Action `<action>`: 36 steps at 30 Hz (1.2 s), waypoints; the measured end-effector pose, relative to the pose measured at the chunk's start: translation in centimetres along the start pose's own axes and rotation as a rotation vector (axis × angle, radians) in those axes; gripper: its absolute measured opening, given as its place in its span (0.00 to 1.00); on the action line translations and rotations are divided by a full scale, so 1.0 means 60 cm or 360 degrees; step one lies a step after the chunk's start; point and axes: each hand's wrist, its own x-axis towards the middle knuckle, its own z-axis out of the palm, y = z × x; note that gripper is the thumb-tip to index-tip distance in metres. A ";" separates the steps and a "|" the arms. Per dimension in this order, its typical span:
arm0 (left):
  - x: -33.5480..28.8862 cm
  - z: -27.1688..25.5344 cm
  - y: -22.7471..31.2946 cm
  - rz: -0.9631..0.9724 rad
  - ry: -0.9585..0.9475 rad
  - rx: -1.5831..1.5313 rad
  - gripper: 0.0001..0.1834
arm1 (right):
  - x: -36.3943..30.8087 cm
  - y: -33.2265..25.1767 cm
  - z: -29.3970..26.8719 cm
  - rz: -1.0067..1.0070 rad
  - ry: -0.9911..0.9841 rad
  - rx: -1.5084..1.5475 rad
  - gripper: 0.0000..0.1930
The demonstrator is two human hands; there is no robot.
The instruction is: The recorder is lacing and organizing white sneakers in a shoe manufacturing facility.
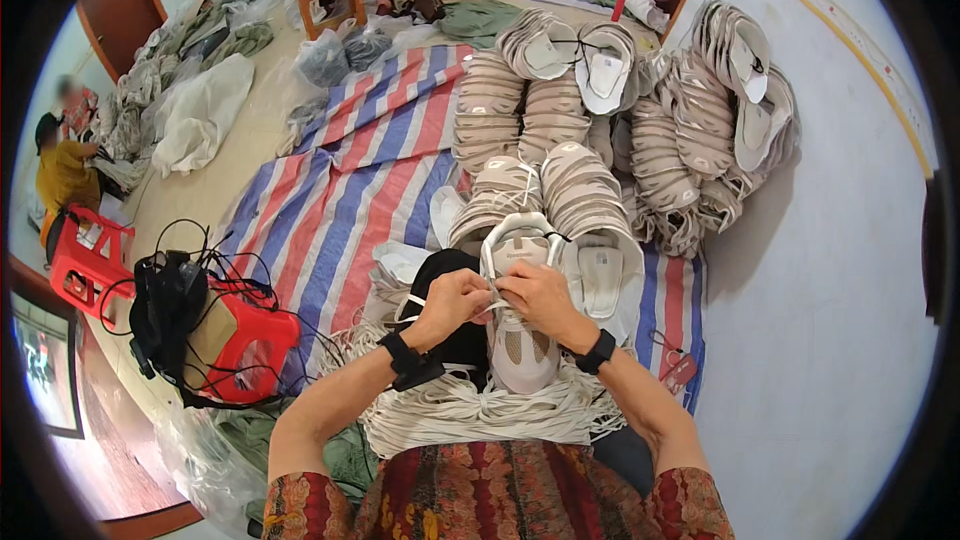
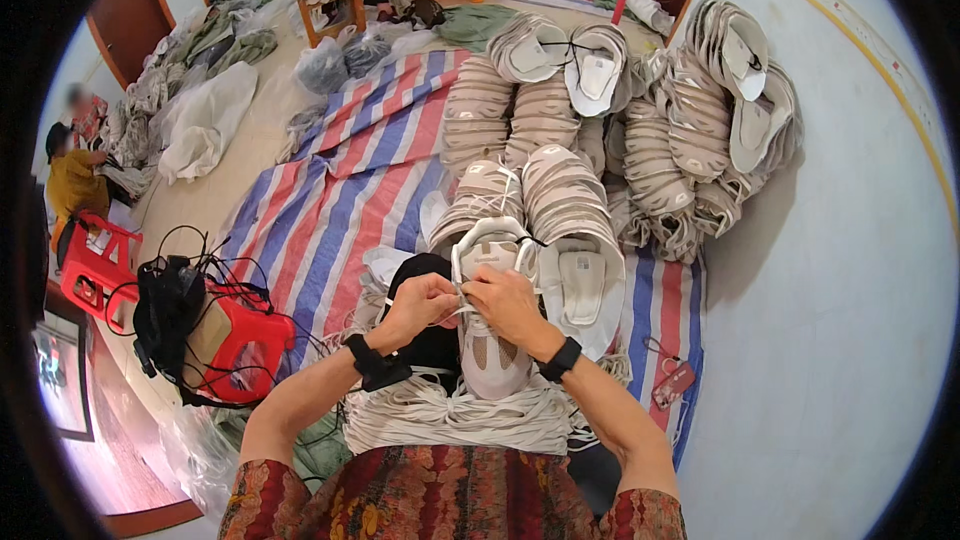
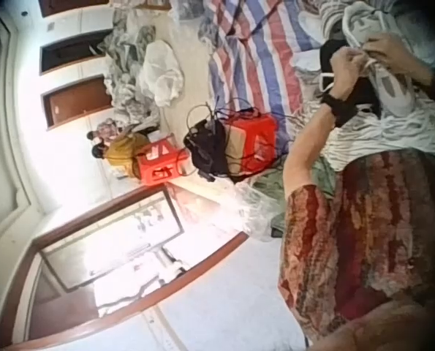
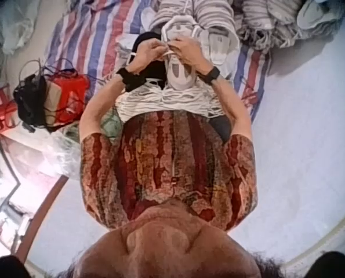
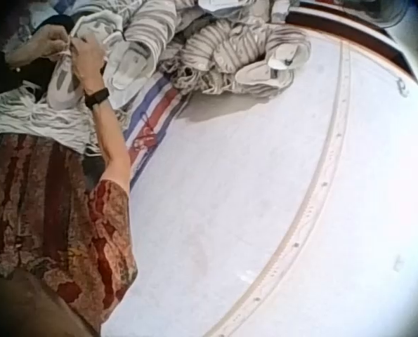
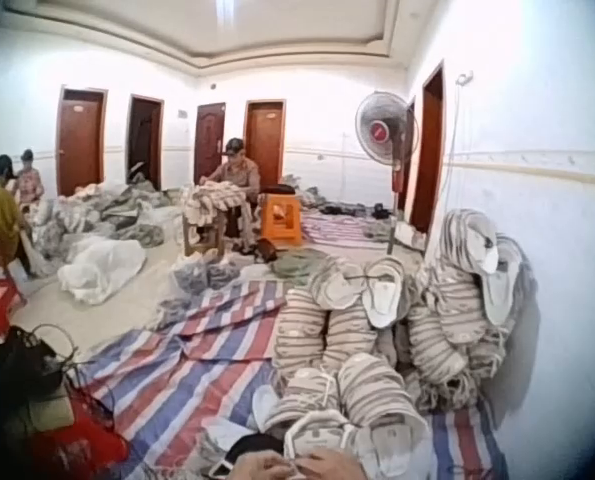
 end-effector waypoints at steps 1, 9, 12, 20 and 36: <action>-0.001 0.001 0.000 -0.0160 0.0015 -0.0379 0.07 | 0.003 -0.001 0.000 -0.0031 0.0005 0.0023 0.06; 0.011 -0.001 0.048 0.1203 0.0460 0.0691 0.10 | -0.001 0.041 -0.147 0.0011 0.0544 -0.0452 0.03; 0.037 0.029 0.073 0.1422 0.0161 0.0757 0.10 | -0.004 0.061 -0.166 0.0940 0.0456 0.0931 0.04; 0.051 0.060 0.086 0.0985 -0.0294 0.0552 0.09 | 0.008 0.093 -0.133 0.0286 -0.0072 0.0730 0.04; 0.073 0.085 0.063 0.0899 -0.0162 0.0690 0.08 | -0.001 0.124 -0.123 -0.0134 -0.0552 0.0089 0.24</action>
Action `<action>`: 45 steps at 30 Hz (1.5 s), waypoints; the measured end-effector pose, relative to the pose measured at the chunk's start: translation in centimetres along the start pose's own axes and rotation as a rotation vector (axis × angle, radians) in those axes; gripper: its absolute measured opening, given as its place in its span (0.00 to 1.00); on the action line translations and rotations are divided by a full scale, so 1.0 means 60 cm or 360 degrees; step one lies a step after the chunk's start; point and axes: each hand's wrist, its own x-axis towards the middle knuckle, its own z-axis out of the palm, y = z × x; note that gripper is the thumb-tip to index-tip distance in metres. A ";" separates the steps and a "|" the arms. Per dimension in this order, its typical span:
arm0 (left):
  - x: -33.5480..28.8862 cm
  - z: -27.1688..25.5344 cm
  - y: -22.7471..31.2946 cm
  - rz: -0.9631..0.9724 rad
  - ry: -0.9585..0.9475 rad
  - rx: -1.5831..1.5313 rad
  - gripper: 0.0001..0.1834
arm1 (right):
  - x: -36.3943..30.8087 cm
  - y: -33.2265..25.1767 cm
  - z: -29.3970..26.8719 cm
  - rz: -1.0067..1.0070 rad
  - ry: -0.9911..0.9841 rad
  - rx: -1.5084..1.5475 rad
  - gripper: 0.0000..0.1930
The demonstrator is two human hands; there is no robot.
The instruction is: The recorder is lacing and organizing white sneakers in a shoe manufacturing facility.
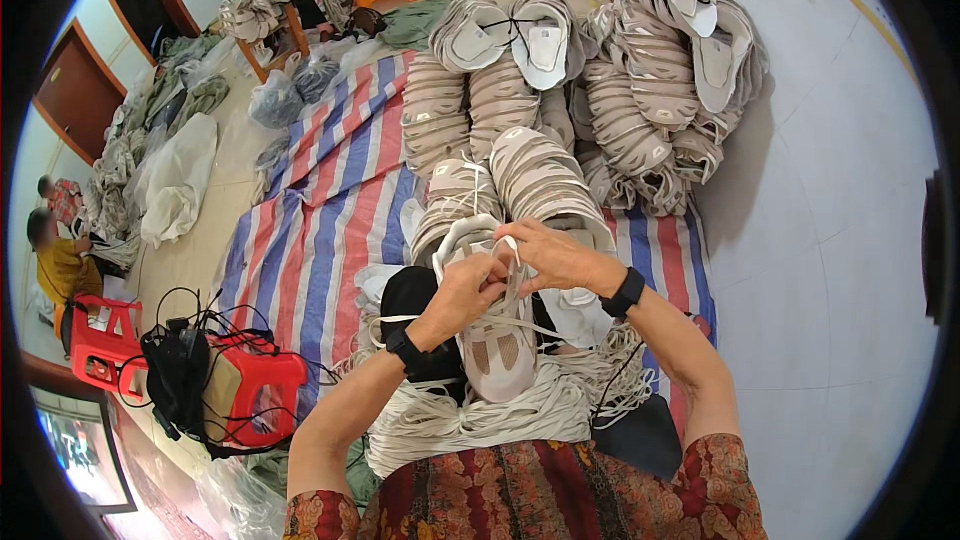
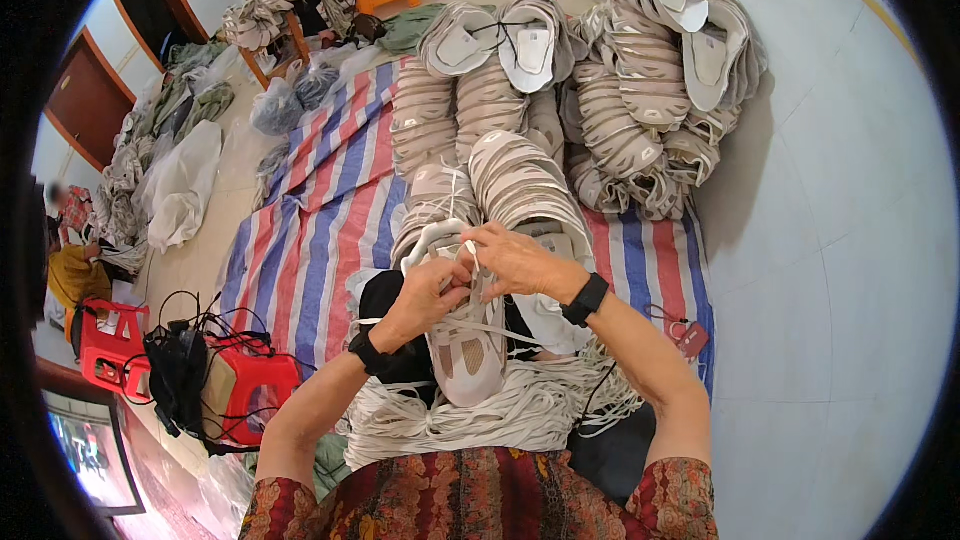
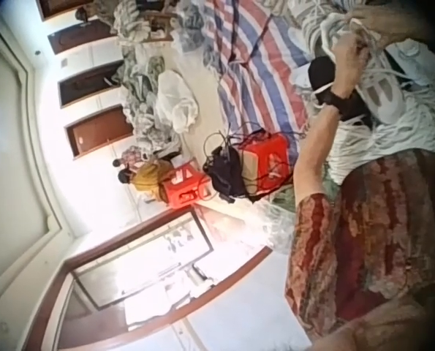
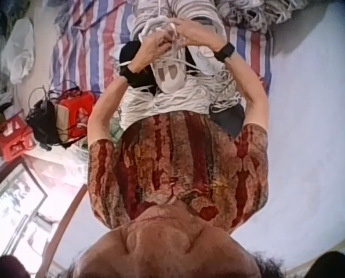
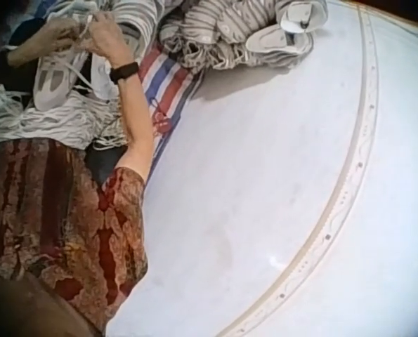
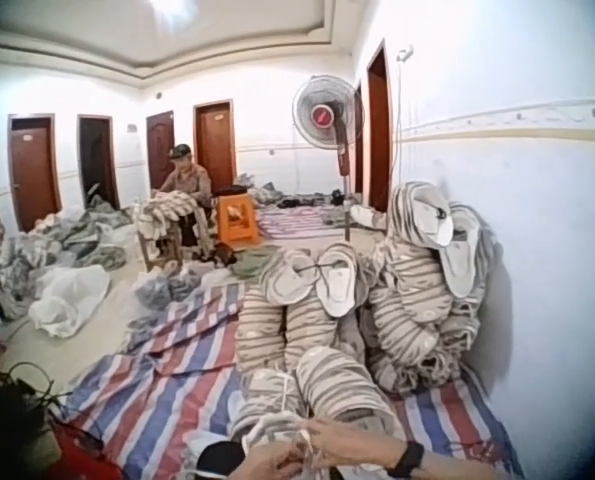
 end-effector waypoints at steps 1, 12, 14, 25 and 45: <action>0.000 0.001 -0.002 0.0070 -0.0065 0.0081 0.08 | -0.001 0.001 -0.001 0.0004 -0.0031 -0.0069 0.24; -0.028 -0.021 0.019 0.0281 0.0245 0.0957 0.05 | -0.014 -0.018 0.024 0.0116 0.0186 0.0316 0.20; -0.041 -0.051 0.020 -0.0223 0.0271 0.0406 0.04 | -0.011 -0.031 0.048 0.0223 0.0316 0.0456 0.15; -0.059 -0.073 0.000 -0.0045 0.0297 -0.0054 0.05 | -0.009 -0.155 0.064 0.0294 0.0686 0.0336 0.06; 0.015 -0.051 -0.080 -0.0534 0.0153 -0.0680 0.13 | 0.015 -0.100 0.080 0.0171 0.0372 -0.0700 0.03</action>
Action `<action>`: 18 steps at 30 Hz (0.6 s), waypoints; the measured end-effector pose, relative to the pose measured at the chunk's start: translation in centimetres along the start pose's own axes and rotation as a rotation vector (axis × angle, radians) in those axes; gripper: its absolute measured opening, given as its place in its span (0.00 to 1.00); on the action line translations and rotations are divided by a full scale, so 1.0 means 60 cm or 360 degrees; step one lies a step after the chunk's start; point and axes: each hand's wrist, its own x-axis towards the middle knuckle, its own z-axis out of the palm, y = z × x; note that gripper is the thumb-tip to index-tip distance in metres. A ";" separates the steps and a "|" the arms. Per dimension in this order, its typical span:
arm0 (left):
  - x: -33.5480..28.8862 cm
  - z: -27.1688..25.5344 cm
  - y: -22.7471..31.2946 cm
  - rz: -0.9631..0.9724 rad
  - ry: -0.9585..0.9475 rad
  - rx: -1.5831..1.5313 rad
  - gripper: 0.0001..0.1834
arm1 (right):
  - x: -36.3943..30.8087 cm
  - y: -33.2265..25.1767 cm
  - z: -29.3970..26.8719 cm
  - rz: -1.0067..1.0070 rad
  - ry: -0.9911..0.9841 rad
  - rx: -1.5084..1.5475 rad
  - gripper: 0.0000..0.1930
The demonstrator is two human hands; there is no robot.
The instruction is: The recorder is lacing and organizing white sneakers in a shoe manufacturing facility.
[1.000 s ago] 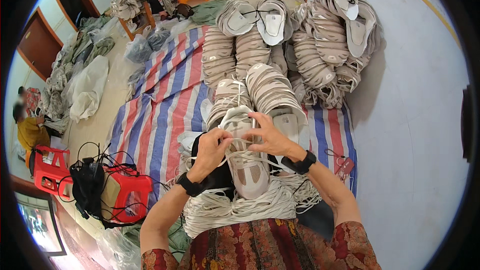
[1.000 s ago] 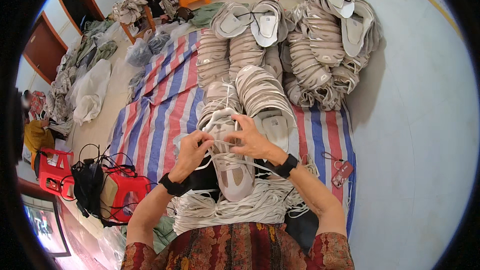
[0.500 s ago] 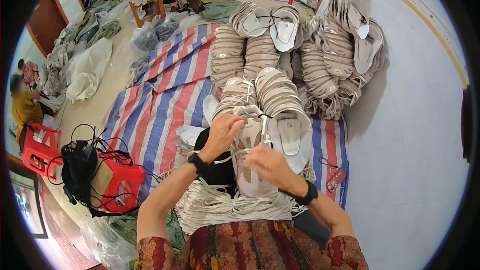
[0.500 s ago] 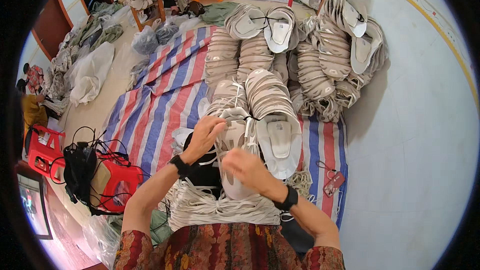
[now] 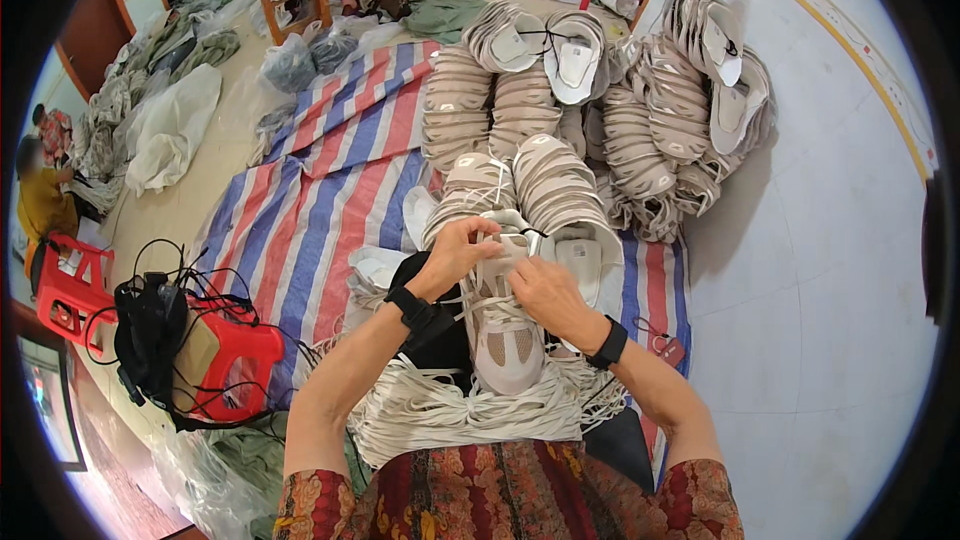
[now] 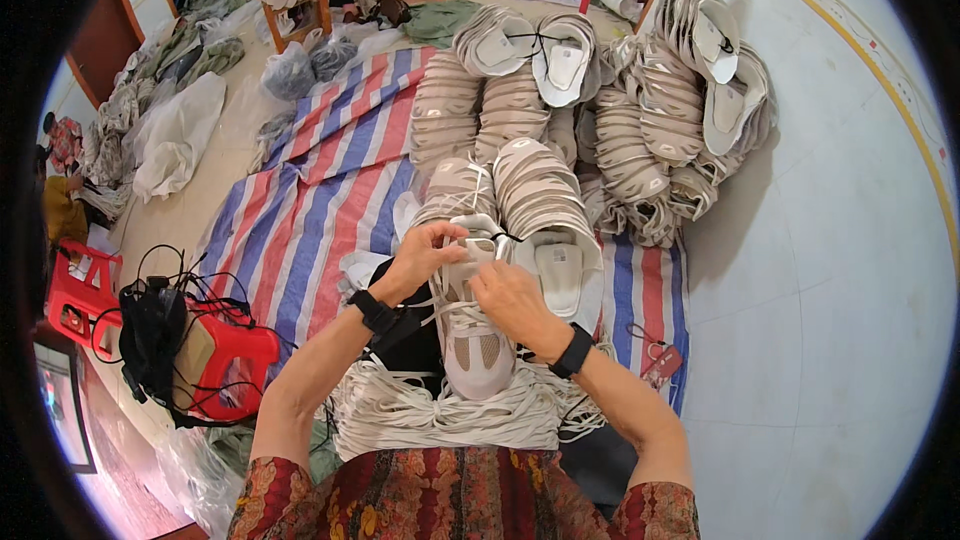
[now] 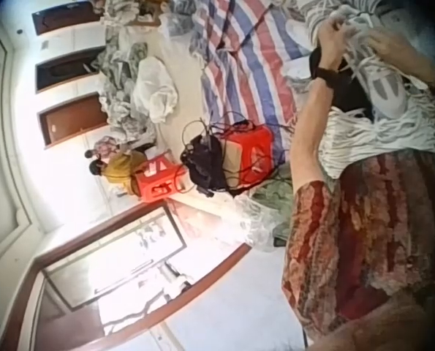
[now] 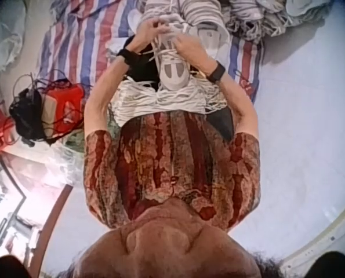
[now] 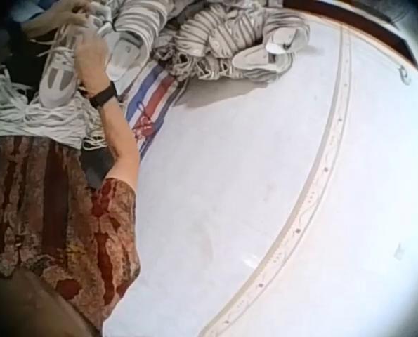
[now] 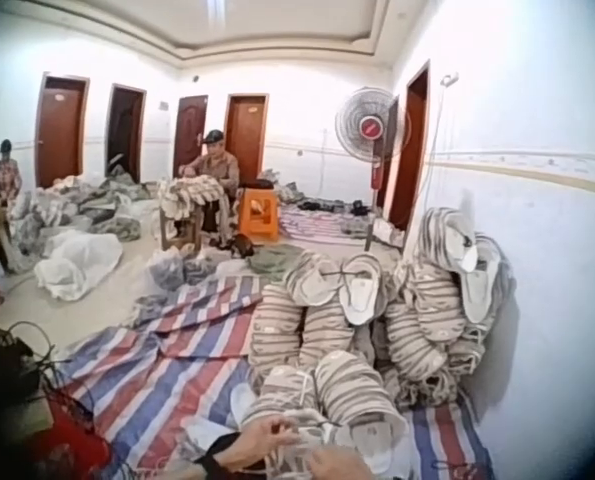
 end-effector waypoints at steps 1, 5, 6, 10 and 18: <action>0.001 0.000 -0.003 -0.0024 -0.0003 -0.0045 0.14 | 0.005 0.004 0.002 -0.0034 -0.0120 -0.0026 0.03; 0.001 -0.003 -0.011 -0.0031 -0.0003 0.0032 0.10 | 0.022 0.014 0.016 0.0099 -0.0076 0.0548 0.03; 0.000 -0.005 -0.010 -0.0040 -0.0011 -0.0037 0.10 | 0.024 0.014 0.018 0.0140 -0.0069 0.0724 0.03; -0.007 -0.006 0.007 -0.0058 0.0045 0.0141 0.10 | 0.013 -0.001 0.023 0.0277 0.0069 0.0726 0.03; -0.055 -0.033 0.060 0.0217 0.0293 -0.0384 0.11 | 0.009 -0.030 0.023 0.0370 0.0296 0.0729 0.06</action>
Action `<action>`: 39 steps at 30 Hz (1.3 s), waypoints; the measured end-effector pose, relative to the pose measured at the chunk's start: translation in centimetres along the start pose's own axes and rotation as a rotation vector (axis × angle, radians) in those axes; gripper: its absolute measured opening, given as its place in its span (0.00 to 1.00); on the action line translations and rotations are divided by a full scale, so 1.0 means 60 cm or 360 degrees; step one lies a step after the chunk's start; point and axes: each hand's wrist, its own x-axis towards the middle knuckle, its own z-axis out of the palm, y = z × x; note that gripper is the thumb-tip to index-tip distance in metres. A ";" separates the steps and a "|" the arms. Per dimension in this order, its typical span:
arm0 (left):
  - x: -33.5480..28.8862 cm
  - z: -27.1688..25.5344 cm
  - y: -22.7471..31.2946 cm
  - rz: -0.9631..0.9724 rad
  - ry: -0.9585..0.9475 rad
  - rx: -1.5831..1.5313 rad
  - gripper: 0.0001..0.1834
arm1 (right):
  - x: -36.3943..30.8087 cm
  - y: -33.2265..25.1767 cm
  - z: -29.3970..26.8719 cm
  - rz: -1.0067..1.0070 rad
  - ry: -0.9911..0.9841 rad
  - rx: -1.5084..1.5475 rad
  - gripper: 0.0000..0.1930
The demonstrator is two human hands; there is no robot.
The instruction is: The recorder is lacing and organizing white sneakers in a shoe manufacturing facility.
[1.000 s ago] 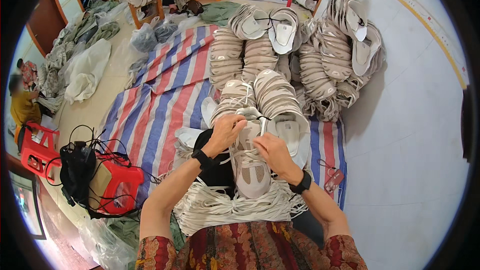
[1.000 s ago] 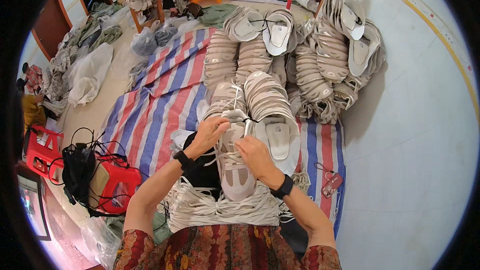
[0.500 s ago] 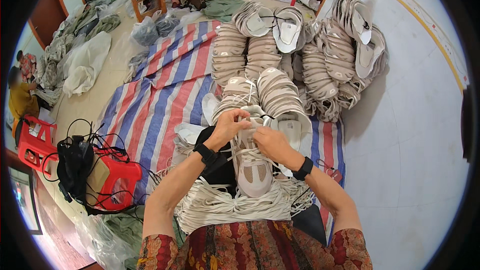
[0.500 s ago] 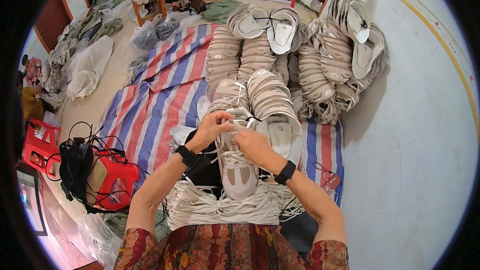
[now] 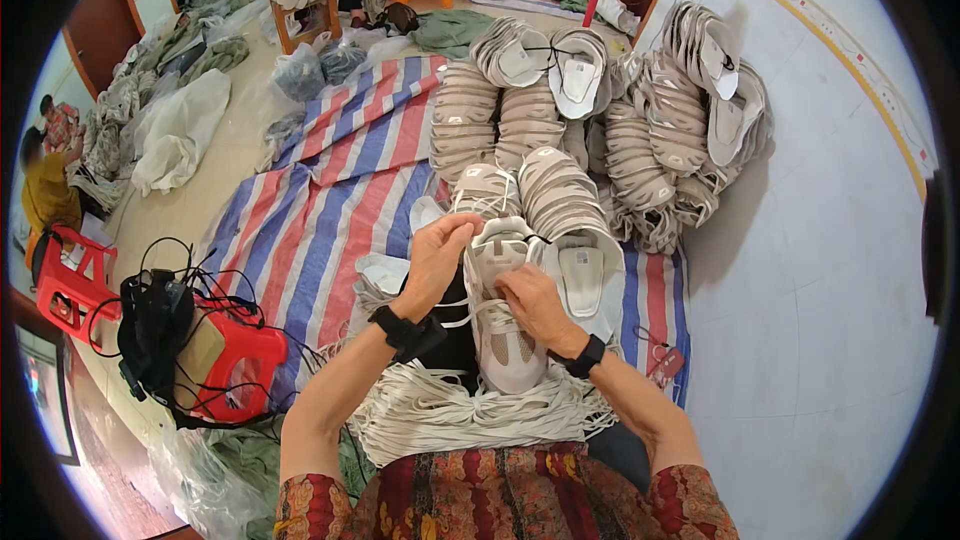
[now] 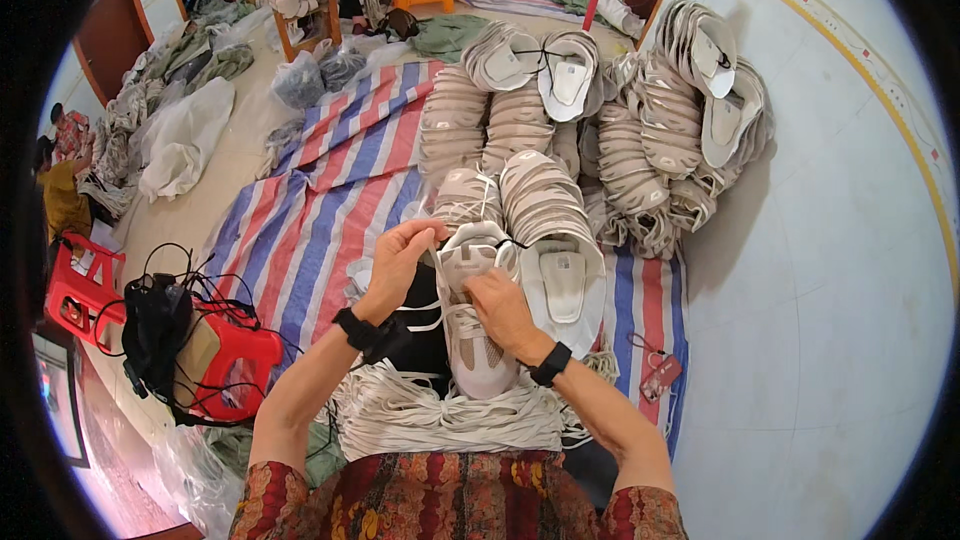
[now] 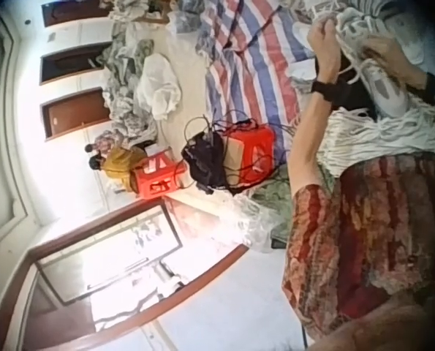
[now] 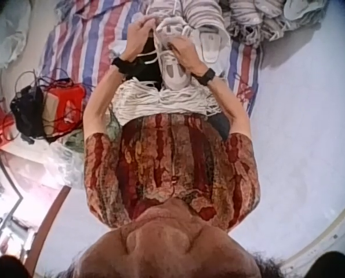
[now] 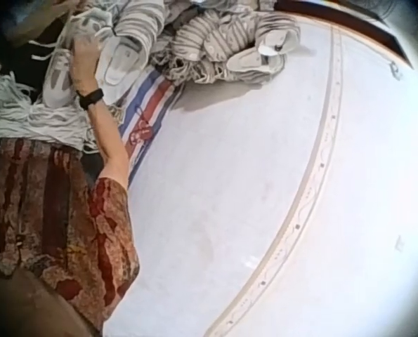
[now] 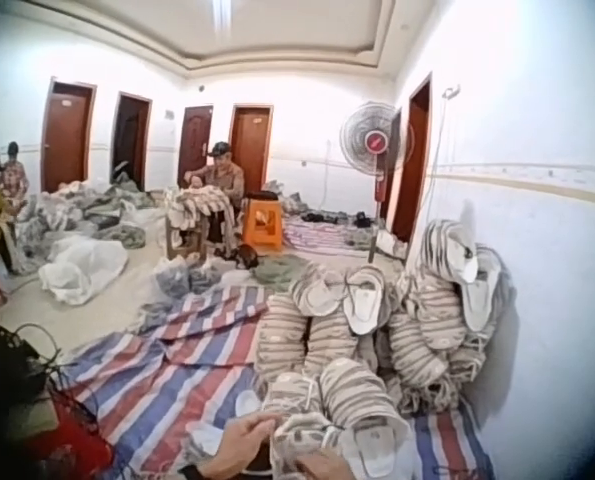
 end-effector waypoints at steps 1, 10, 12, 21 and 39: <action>-0.004 -0.004 0.007 0.0070 -0.0038 0.0011 0.11 | 0.003 -0.001 -0.002 -0.0237 -0.0025 -0.0009 0.06; -0.024 -0.033 0.051 -0.0067 0.0140 -0.0609 0.16 | 0.044 -0.019 0.001 -0.0888 -0.0401 -0.1078 0.04; -0.031 -0.042 0.058 -0.0031 0.0202 -0.0481 0.19 | 0.056 -0.034 -0.005 -0.0892 -0.0326 -0.0986 0.06; -0.057 -0.041 0.043 -0.0057 0.0029 0.0012 0.15 | -0.004 -0.109 -0.014 -0.0819 -0.0151 0.0012 0.06; -0.032 0.019 -0.017 0.1107 -0.0735 0.1762 0.05 | -0.038 -0.003 -0.025 0.0219 -0.0392 -0.0154 0.09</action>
